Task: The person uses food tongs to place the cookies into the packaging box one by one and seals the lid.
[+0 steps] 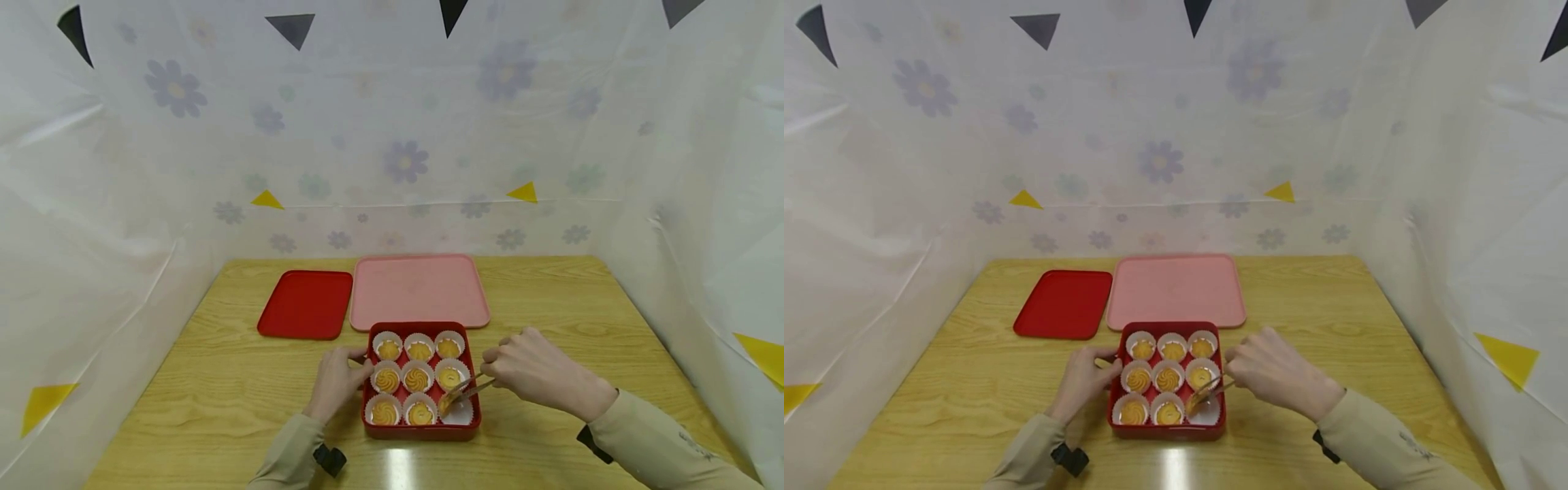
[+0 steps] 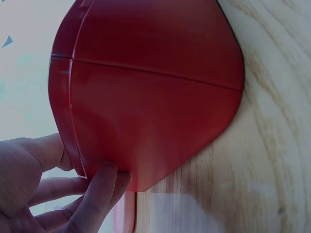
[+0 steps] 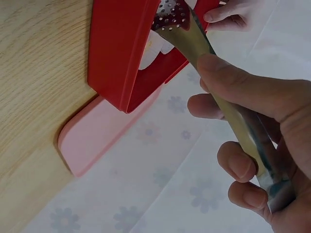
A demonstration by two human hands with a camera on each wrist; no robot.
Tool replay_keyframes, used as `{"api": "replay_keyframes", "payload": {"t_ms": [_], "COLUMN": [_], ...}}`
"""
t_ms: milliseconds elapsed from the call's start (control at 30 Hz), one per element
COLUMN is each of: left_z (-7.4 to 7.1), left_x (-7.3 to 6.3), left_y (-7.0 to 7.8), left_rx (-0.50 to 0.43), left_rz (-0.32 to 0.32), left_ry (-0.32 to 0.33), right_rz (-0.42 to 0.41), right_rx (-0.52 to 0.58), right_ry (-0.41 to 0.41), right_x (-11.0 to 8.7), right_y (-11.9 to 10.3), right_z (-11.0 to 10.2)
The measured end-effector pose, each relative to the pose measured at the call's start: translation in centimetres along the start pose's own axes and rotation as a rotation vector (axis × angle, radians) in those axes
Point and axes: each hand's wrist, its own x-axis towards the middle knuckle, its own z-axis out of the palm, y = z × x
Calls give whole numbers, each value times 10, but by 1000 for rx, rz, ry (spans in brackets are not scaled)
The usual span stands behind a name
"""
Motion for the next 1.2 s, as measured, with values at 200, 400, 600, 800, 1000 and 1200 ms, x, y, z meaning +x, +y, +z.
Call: {"api": "replay_keyframes", "payload": {"t_ms": [200, 400, 600, 800, 1000, 1200], "left_z": [0, 0, 0, 0, 0, -1], "left_x": [0, 0, 0, 1, 1, 0], "left_y": [0, 0, 0, 0, 0, 1], "left_rx": [-3, -4, -1, 2, 1, 1], "left_rz": [-6, -14, -18, -11, -7, -11], "left_ry": [-3, -2, -6, -4, -2, -13], "right_rz": [-4, -16, -24, -3, 6, 62], "right_rx": [29, 46, 44, 52, 60, 227], "right_ry": [-31, -59, -78, -105, -133, -158], "right_x": [1, 3, 6, 10, 11, 8], "right_y": [-1, -2, -4, -6, -4, 6], "right_z": [-4, -10, -15, -20, -22, -14]}}
